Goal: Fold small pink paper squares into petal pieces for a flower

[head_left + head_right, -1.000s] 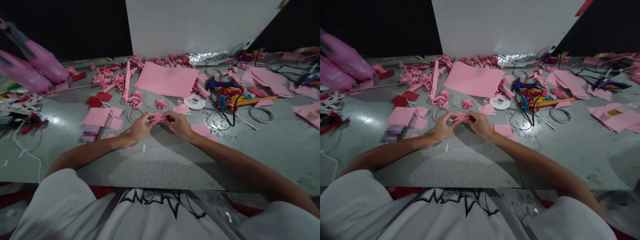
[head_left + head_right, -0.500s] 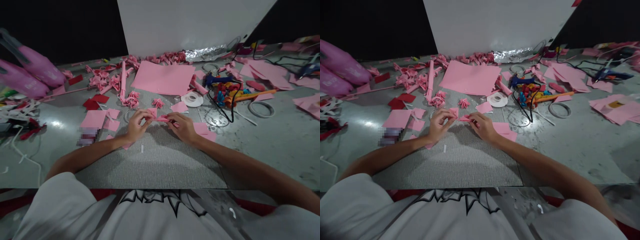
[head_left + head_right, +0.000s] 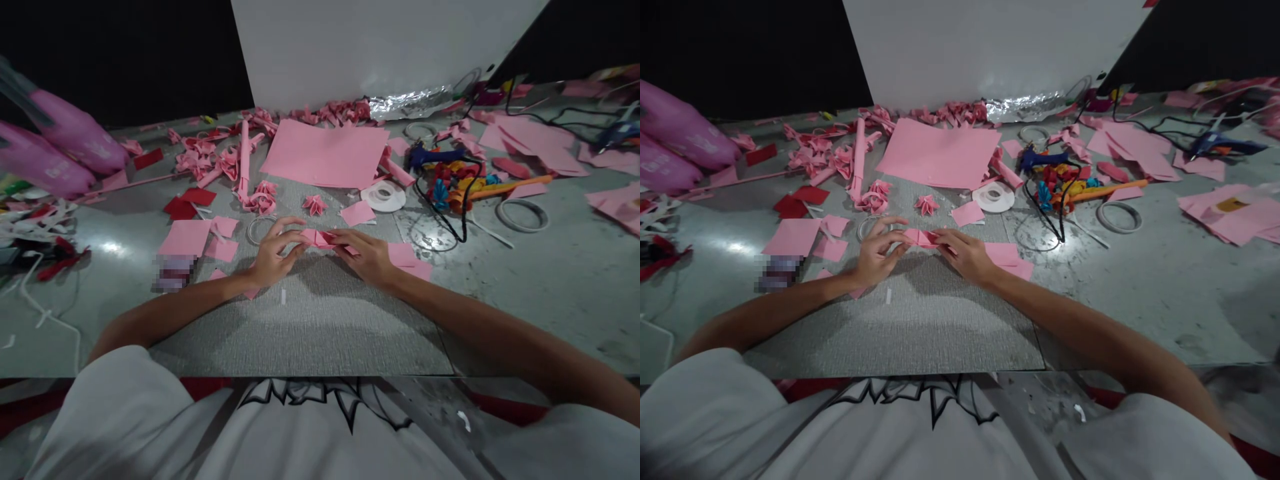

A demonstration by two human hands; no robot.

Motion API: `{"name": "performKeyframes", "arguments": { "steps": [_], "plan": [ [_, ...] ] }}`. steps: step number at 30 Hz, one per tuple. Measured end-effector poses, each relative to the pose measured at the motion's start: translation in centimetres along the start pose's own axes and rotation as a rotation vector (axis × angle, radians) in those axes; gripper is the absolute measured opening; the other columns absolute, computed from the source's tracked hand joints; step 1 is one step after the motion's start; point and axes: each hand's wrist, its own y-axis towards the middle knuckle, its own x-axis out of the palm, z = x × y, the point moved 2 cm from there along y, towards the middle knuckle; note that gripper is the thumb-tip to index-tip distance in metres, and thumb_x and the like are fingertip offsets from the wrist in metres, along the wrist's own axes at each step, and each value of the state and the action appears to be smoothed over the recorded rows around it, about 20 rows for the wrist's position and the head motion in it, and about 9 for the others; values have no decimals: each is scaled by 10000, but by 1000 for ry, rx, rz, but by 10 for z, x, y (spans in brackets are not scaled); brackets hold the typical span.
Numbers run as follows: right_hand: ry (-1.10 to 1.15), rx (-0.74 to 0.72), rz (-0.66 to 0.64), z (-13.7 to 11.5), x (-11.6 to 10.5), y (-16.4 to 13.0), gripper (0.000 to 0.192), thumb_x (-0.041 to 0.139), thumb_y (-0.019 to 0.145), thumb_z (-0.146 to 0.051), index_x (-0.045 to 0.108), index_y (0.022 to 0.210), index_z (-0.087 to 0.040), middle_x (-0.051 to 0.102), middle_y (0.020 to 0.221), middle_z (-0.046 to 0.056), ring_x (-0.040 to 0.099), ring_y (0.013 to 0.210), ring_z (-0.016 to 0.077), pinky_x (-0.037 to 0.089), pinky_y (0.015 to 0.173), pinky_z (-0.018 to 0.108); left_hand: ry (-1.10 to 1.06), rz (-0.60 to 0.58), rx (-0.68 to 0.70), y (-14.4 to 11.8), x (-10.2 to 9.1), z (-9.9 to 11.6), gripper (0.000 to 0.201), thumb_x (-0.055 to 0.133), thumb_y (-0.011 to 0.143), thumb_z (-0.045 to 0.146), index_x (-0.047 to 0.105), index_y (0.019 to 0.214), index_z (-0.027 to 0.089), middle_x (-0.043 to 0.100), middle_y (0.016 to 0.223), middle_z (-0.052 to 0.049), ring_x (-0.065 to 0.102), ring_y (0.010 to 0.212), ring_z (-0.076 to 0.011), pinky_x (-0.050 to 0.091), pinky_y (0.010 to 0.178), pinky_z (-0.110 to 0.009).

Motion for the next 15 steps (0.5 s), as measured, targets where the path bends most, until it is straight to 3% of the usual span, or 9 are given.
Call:
{"name": "performKeyframes", "arguments": {
  "steps": [5, 12, 15],
  "plan": [
    [21, 26, -5, -1, -2, 0, 160, 612, 1027, -295, 767, 992, -277, 828, 1155, 73, 807, 1050, 225, 686, 916, 369, -6, -55, 2, 1, 1, -2, 269, 619, 1058, 467, 798, 996, 275, 756, 1079, -69, 735, 1035, -196, 612, 946, -396],
    [169, 142, 81, -2, 1, 0, 168, 670, 1003, -391, 739, 1019, -238, 842, 1060, 73, 823, 838, 199, 705, 771, 314, -74, -94, 86, 3, 3, 1, 290, 599, 1068, 464, 802, 1077, 257, 750, 1286, -107, 739, 1167, -214, 627, 983, -412],
    [261, 148, 109, -4, 2, 2, 182, 680, 996, -418, 732, 987, -243, 844, 1035, 66, 820, 801, 188, 704, 729, 296, -79, -103, 123, 3, 3, 0, 301, 696, 996, 515, 804, 1093, 251, 749, 1309, -121, 746, 1181, -245, 636, 980, -430]
  ]
}}
